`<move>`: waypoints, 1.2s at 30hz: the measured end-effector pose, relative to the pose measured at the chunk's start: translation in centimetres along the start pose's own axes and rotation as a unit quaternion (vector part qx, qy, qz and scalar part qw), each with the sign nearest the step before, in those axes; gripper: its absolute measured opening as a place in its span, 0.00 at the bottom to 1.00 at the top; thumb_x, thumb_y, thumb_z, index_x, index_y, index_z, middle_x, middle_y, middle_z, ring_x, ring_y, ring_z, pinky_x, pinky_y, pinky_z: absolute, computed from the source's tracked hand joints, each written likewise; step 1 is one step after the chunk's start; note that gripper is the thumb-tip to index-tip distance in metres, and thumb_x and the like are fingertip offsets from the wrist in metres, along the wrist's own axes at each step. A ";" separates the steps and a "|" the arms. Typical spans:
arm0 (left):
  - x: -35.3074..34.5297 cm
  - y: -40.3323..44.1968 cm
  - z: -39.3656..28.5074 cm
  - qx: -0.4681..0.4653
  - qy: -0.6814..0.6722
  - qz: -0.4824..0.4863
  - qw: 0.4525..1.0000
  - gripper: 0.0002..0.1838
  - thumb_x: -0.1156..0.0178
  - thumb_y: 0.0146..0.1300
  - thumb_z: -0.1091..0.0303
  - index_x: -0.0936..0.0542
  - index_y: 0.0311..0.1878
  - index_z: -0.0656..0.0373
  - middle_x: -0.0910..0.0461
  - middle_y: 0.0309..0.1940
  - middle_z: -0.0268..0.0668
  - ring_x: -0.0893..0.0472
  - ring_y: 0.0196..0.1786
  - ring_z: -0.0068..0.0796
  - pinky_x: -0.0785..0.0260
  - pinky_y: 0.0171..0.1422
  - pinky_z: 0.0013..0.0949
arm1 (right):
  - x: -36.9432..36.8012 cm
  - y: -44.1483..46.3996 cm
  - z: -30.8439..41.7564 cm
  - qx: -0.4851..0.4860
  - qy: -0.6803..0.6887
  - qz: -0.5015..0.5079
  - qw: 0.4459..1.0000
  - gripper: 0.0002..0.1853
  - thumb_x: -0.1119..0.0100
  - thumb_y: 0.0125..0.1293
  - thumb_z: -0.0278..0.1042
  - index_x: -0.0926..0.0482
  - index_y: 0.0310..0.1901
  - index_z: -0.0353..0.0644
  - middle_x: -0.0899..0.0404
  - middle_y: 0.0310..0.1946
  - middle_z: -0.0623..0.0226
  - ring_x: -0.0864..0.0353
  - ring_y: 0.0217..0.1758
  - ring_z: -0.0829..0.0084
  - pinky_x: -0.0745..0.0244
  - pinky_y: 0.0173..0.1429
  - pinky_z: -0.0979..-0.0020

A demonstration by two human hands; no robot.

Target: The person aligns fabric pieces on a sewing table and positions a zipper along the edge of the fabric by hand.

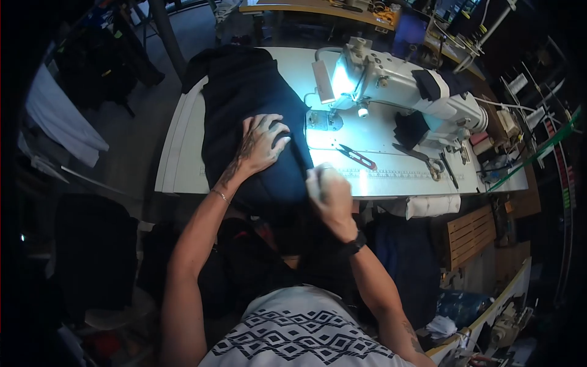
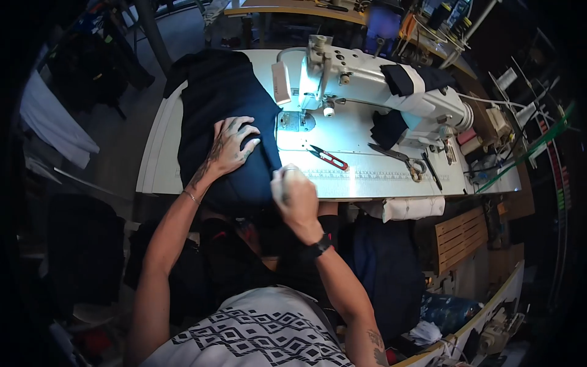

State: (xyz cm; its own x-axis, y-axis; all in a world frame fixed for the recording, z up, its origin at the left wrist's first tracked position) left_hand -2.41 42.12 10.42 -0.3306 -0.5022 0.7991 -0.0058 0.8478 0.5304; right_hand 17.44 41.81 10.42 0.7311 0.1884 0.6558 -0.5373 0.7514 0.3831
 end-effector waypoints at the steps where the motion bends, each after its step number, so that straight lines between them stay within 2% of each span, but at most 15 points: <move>1: 0.4 0.0 -0.9 -0.024 0.002 0.010 1.000 0.09 0.30 0.73 0.62 0.12 0.52 0.52 0.16 0.65 0.35 0.22 0.71 0.38 0.39 0.78 0.48 | 2.0 0.0 -0.3 -0.007 -0.007 -0.031 0.999 0.09 0.37 0.81 0.35 0.20 0.44 0.38 0.15 0.32 0.47 0.12 0.34 0.42 0.20 0.40 0.48; 3: 0.7 -0.2 -2.3 -0.076 -0.010 0.030 0.997 0.09 0.30 0.73 0.63 0.11 0.51 0.53 0.15 0.63 0.32 0.21 0.69 0.34 0.38 0.76 0.46 | 3.0 -0.1 -3.4 -0.093 -0.020 -0.031 0.995 0.08 0.34 0.79 0.32 0.19 0.49 0.37 0.12 0.30 0.50 0.10 0.32 0.48 0.20 0.38 0.54; 6: -1.5 -0.3 -2.1 -0.047 -0.066 0.107 0.991 0.16 0.33 0.77 0.59 0.12 0.61 0.54 0.16 0.65 0.35 0.22 0.70 0.36 0.36 0.77 0.46 | 3.5 -0.7 -3.9 -0.093 -0.041 -0.017 0.995 0.10 0.32 0.78 0.30 0.18 0.54 0.36 0.12 0.31 0.51 0.10 0.33 0.50 0.20 0.39 0.55; 8: -0.6 -0.4 -3.8 -0.034 -0.041 0.120 0.991 0.21 0.35 0.78 0.55 0.14 0.67 0.55 0.17 0.68 0.38 0.23 0.71 0.40 0.37 0.79 0.47 | 3.9 -1.1 -3.4 -0.061 -0.035 -0.028 0.997 0.15 0.29 0.76 0.29 0.16 0.61 0.40 0.15 0.26 0.60 0.16 0.25 0.64 0.24 0.35 0.63; 10: -1.0 -1.1 -4.5 0.002 -0.027 0.131 0.991 0.26 0.36 0.79 0.52 0.17 0.72 0.56 0.21 0.72 0.42 0.25 0.74 0.44 0.38 0.80 0.50 | 4.6 -1.3 -2.8 -0.063 -0.037 -0.020 0.997 0.15 0.28 0.75 0.28 0.14 0.61 0.41 0.14 0.30 0.58 0.15 0.28 0.62 0.23 0.36 0.62; 12: -1.5 -1.5 -5.2 0.000 -0.025 0.113 0.993 0.28 0.37 0.80 0.51 0.19 0.74 0.57 0.23 0.75 0.43 0.27 0.78 0.46 0.41 0.82 0.55 | 4.5 -1.8 -1.7 -0.011 -0.044 0.005 0.999 0.13 0.31 0.75 0.26 0.14 0.58 0.39 0.12 0.39 0.49 0.10 0.41 0.49 0.18 0.44 0.55; 15: -1.6 -1.7 -5.6 0.002 -0.027 0.103 0.994 0.28 0.36 0.80 0.52 0.20 0.75 0.57 0.25 0.77 0.44 0.29 0.80 0.48 0.46 0.86 0.60 | 5.4 -1.2 -2.0 0.054 -0.112 -0.021 0.992 0.13 0.29 0.71 0.27 0.11 0.56 0.40 0.15 0.44 0.55 0.17 0.45 0.51 0.21 0.51 0.54; 17: -1.4 -1.5 -5.6 -0.001 -0.045 0.113 0.993 0.28 0.33 0.78 0.55 0.20 0.74 0.58 0.26 0.78 0.44 0.30 0.80 0.48 0.46 0.86 0.59 | 7.1 0.4 -3.0 0.075 -0.205 -0.061 0.974 0.11 0.28 0.71 0.31 0.08 0.53 0.45 0.16 0.48 0.64 0.19 0.54 0.58 0.27 0.56 0.58; 19: -1.5 -2.1 -5.2 -0.005 -0.036 0.128 0.991 0.25 0.32 0.73 0.63 0.18 0.70 0.62 0.27 0.79 0.43 0.31 0.82 0.47 0.46 0.87 0.59 | 7.9 1.3 -5.1 0.071 -0.266 -0.068 0.959 0.10 0.28 0.71 0.34 0.07 0.52 0.48 0.15 0.54 0.69 0.21 0.59 0.62 0.31 0.57 0.58; 25: -2.0 -2.3 -6.5 -0.026 0.006 0.144 0.989 0.29 0.36 0.72 0.65 0.21 0.74 0.64 0.29 0.82 0.37 0.32 0.81 0.46 0.47 0.87 0.60 | 9.5 0.8 -7.2 0.057 -0.304 -0.072 0.948 0.11 0.28 0.72 0.34 0.07 0.53 0.49 0.15 0.57 0.68 0.21 0.60 0.60 0.31 0.59 0.57; 29: -4.0 -0.6 -7.4 -0.043 0.036 0.145 0.988 0.29 0.40 0.76 0.61 0.23 0.76 0.62 0.30 0.82 0.36 0.31 0.79 0.46 0.47 0.85 0.61 | 9.8 -0.1 -4.1 0.098 -0.205 -0.086 0.970 0.15 0.26 0.69 0.30 0.10 0.56 0.46 0.15 0.52 0.64 0.21 0.55 0.59 0.30 0.57 0.57; 31: -4.1 -0.5 -7.3 -0.035 0.034 0.149 0.988 0.29 0.41 0.77 0.60 0.24 0.77 0.61 0.30 0.83 0.34 0.31 0.80 0.47 0.46 0.85 0.60 | 8.2 -1.6 -1.1 0.135 -0.160 -0.071 0.975 0.17 0.25 0.69 0.31 0.11 0.58 0.45 0.16 0.49 0.63 0.19 0.52 0.59 0.28 0.54 0.56; 33: -4.4 -0.7 -7.2 -0.039 0.049 0.147 0.987 0.29 0.41 0.77 0.60 0.24 0.77 0.60 0.30 0.83 0.34 0.31 0.80 0.47 0.46 0.85 0.60 | 5.9 -2.5 2.7 0.147 -0.126 -0.020 0.981 0.25 0.21 0.69 0.43 0.15 0.64 0.48 0.20 0.44 0.62 0.21 0.48 0.58 0.30 0.50 0.57; 34: -4.4 -0.8 -7.2 -0.044 0.065 0.141 0.987 0.29 0.42 0.78 0.59 0.24 0.77 0.60 0.31 0.84 0.34 0.31 0.80 0.47 0.46 0.85 0.60 | 4.7 -2.7 3.7 0.147 -0.126 -0.001 0.981 0.27 0.23 0.70 0.51 0.16 0.66 0.48 0.23 0.42 0.62 0.23 0.46 0.58 0.31 0.49 0.57; 36: -4.4 -0.9 -7.0 -0.043 0.064 0.140 0.987 0.29 0.42 0.78 0.58 0.24 0.77 0.60 0.31 0.84 0.33 0.31 0.80 0.47 0.46 0.85 0.60 | 2.2 -3.1 3.4 0.112 -0.179 0.020 0.977 0.26 0.28 0.74 0.51 0.18 0.64 0.42 0.26 0.42 0.60 0.25 0.46 0.58 0.32 0.50 0.56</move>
State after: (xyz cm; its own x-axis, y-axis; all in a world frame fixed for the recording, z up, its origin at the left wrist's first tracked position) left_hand 5.68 42.38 8.38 -0.1868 -0.2719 0.9440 0.1510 0.9416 0.3011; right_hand 19.27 37.77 12.90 0.5353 -0.0494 0.8432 -0.6703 0.5826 0.4597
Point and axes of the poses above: each hand's wrist, its own y-axis towards the middle knuckle, its own x-axis out of the back of the hand, z = x × y, the point moved 10 cm from there along y, towards the middle knuckle
